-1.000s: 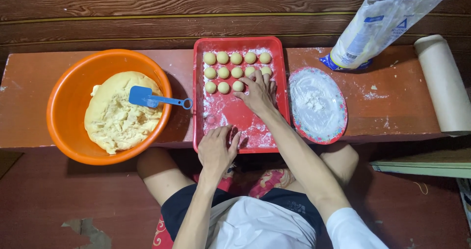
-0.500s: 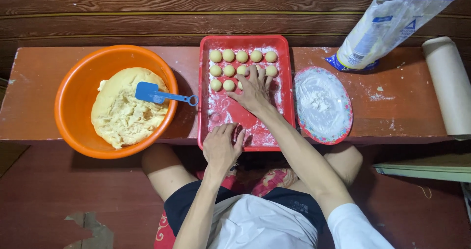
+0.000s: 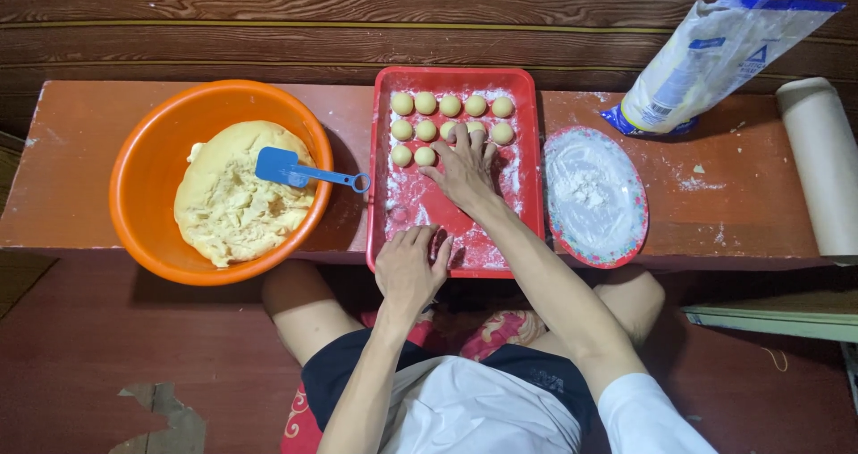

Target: Flattening small portions of dough into discs by hand on a floured surface in a bakery production area.

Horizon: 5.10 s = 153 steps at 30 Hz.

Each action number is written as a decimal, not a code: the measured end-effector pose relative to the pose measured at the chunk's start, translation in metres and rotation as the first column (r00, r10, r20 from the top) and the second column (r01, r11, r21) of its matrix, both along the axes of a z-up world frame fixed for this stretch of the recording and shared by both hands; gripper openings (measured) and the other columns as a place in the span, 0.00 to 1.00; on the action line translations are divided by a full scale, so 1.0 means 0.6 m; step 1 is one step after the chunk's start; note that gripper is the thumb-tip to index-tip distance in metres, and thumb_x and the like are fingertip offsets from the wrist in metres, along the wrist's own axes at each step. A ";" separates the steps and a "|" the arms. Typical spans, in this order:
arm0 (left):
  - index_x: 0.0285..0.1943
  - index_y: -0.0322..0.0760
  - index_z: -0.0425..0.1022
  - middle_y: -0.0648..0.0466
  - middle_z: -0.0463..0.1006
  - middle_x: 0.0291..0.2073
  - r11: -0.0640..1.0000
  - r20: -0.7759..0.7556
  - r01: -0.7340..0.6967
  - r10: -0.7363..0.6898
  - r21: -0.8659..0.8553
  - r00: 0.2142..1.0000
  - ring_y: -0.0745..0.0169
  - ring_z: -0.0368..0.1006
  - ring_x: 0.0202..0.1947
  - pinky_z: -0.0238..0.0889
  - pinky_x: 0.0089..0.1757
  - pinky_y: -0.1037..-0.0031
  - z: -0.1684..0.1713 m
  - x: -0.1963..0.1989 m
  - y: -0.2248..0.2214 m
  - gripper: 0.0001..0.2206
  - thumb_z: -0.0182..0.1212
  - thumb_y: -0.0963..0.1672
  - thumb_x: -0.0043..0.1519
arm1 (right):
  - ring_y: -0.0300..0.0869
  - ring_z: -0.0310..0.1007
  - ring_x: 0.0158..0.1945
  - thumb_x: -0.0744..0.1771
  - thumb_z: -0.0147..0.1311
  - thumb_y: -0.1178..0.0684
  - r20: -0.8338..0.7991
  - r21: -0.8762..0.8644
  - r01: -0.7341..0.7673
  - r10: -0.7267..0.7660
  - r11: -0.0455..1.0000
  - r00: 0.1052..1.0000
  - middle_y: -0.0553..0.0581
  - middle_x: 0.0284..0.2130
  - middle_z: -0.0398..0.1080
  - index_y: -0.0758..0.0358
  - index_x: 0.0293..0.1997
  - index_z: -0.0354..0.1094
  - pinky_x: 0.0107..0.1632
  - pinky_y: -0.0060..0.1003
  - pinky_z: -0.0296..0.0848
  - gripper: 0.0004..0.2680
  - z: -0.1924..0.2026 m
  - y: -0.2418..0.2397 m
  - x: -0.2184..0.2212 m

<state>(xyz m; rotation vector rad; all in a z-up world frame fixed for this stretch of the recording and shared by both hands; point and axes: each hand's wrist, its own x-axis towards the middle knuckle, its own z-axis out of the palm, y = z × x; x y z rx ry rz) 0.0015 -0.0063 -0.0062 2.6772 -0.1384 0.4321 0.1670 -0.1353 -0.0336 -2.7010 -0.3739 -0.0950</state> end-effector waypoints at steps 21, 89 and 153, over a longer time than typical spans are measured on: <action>0.48 0.50 0.82 0.60 0.82 0.36 1.000 0.000 -0.005 0.005 -0.005 1.000 0.60 0.79 0.42 0.68 0.41 0.70 0.000 0.000 0.000 0.15 0.58 0.55 0.63 | 0.53 0.55 0.54 0.66 0.57 0.39 0.023 -0.017 -0.048 0.048 0.999 0.999 0.53 0.49 0.55 0.52 0.54 0.70 0.53 0.56 0.56 0.15 -0.025 -0.002 0.010; 0.76 0.55 0.62 0.53 0.69 0.68 0.969 -0.478 -0.203 0.247 0.143 0.843 0.36 0.56 0.69 0.63 0.58 0.43 0.080 0.073 0.394 0.39 0.75 0.49 0.53 | 0.55 0.73 0.41 0.66 0.60 0.52 0.362 0.142 -0.587 0.511 0.797 0.780 0.58 0.36 0.73 0.59 0.45 0.76 0.43 0.47 0.75 0.06 0.095 0.262 -0.041; 0.51 0.47 0.73 0.49 0.75 0.38 0.938 0.084 -0.134 0.168 -0.320 0.982 0.39 0.76 0.45 0.71 0.44 0.50 0.084 0.123 0.409 0.09 0.61 0.42 0.64 | 0.64 0.74 0.54 0.65 0.49 0.51 -0.500 0.276 -0.226 0.341 0.934 0.796 0.75 0.43 0.74 0.61 0.48 0.76 0.56 0.59 0.72 0.12 0.184 0.336 -0.090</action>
